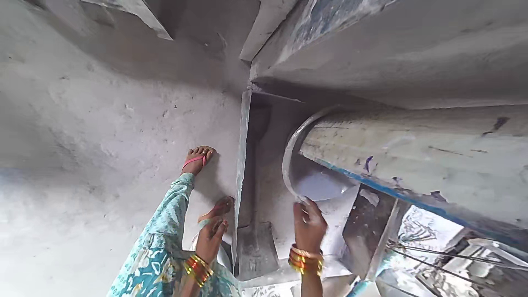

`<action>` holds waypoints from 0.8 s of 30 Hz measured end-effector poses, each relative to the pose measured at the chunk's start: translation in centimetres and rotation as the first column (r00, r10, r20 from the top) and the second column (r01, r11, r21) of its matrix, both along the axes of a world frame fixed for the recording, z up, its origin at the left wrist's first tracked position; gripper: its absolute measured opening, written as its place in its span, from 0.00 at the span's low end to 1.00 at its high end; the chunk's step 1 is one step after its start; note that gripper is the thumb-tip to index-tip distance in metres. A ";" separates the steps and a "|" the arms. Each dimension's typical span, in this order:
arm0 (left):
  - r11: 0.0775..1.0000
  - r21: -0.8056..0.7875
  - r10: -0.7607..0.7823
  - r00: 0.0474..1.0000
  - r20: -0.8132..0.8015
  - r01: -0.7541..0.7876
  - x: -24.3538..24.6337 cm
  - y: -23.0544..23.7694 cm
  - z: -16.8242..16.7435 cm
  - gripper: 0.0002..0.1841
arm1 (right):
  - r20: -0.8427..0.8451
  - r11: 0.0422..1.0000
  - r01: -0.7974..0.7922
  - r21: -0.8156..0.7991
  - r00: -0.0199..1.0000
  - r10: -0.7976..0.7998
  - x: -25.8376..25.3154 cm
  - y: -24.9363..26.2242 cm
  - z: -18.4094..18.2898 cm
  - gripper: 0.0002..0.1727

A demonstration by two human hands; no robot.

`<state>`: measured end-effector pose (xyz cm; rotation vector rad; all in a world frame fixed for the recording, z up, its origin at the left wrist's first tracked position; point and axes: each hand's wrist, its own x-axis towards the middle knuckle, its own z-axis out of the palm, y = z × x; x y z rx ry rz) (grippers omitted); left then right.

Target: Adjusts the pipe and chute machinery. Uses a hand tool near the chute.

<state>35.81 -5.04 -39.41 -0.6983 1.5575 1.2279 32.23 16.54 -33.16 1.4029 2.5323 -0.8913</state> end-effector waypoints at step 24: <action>0.998 0.015 0.053 0.989 0.139 -0.055 2.1 -0.2 -0.2 0.13 | 0.312 0.983 -0.161 -0.093 0.932 0.182 2.3 2.0 -14.8 0.17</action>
